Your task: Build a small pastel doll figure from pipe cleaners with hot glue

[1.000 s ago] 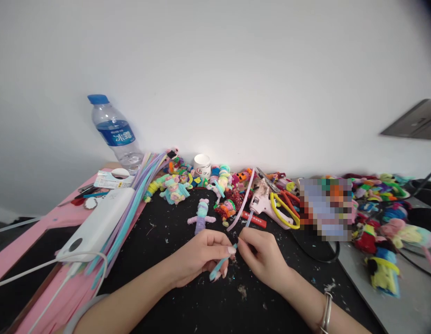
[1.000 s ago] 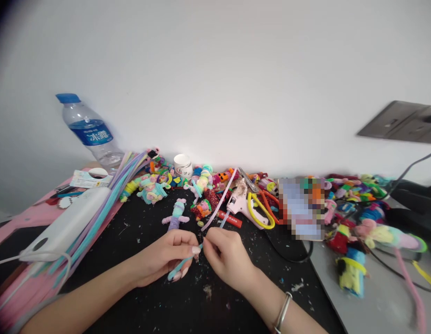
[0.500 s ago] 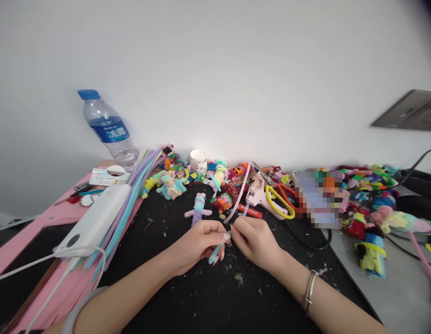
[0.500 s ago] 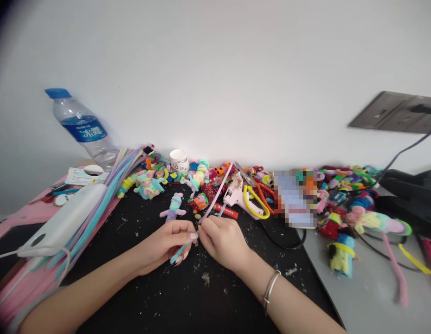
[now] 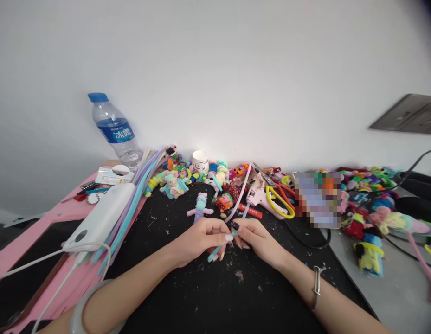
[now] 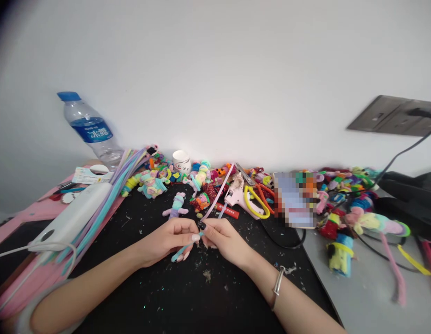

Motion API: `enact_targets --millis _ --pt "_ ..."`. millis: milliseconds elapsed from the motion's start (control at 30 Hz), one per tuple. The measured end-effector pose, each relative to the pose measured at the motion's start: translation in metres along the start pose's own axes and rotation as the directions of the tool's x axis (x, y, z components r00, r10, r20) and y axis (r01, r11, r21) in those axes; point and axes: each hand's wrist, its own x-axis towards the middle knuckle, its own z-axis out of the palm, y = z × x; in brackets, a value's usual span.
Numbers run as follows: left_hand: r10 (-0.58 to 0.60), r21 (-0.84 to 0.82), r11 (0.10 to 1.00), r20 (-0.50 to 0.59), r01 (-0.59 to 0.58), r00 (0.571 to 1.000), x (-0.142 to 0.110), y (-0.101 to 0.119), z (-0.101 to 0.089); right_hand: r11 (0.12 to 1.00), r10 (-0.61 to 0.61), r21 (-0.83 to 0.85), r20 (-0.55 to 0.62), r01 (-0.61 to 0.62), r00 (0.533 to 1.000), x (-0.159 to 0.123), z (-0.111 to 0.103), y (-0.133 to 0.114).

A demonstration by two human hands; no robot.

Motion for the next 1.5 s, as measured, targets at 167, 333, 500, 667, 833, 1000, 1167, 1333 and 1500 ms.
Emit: enact_targets --millis 167,333,500,667,833,1000,1167,1333,1500 --pt "-0.001 0.001 1.0 -0.005 0.001 1.0 0.0008 -0.001 -0.0002 0.997 -0.015 -0.073 -0.017 0.014 1.0 -0.0003 0.0 -0.0026" --pt "-0.008 -0.004 1.0 -0.015 0.008 1.0 0.0012 -0.0001 0.0006 0.987 -0.035 -0.16 -0.033 0.029 0.999 0.0003 0.0019 -0.0035" --pt "-0.024 -0.005 1.0 -0.005 0.024 1.0 0.0017 0.0003 0.0016 0.972 -0.052 -0.231 -0.066 0.036 0.996 -0.0003 0.0038 -0.0034" --pt "-0.021 0.022 1.0 -0.018 0.021 1.0 0.0022 -0.0005 0.0022 0.952 -0.076 -0.304 -0.098 0.042 0.992 -0.0002 0.0058 -0.0039" --pt "-0.021 0.026 0.999 -0.025 0.022 0.999 0.0024 -0.0003 0.0029 0.933 -0.11 -0.358 -0.148 0.05 0.983 0.0009 0.0085 -0.0031" --pt "-0.046 -0.016 0.999 -0.007 0.046 0.999 0.0029 -0.0031 0.0018 0.929 -0.122 -0.369 -0.2 0.041 0.972 -0.0001 0.0067 -0.0047" --pt "-0.037 -0.027 0.999 -0.01 0.037 0.999 0.0023 -0.0035 0.0017 0.946 -0.122 -0.322 -0.25 0.037 0.96 -0.0017 0.0028 -0.0042" --pt "-0.039 -0.009 0.999 -0.021 0.039 0.999 0.0012 0.0002 0.0035 0.977 -0.09 -0.206 -0.217 0.044 0.972 -0.0011 0.0029 0.0012" --pt "-0.036 0.012 0.999 -0.023 0.036 0.999 0.0019 -0.0001 0.0039 0.982 -0.076 -0.182 -0.165 0.045 0.983 -0.0002 0.0036 0.0016"
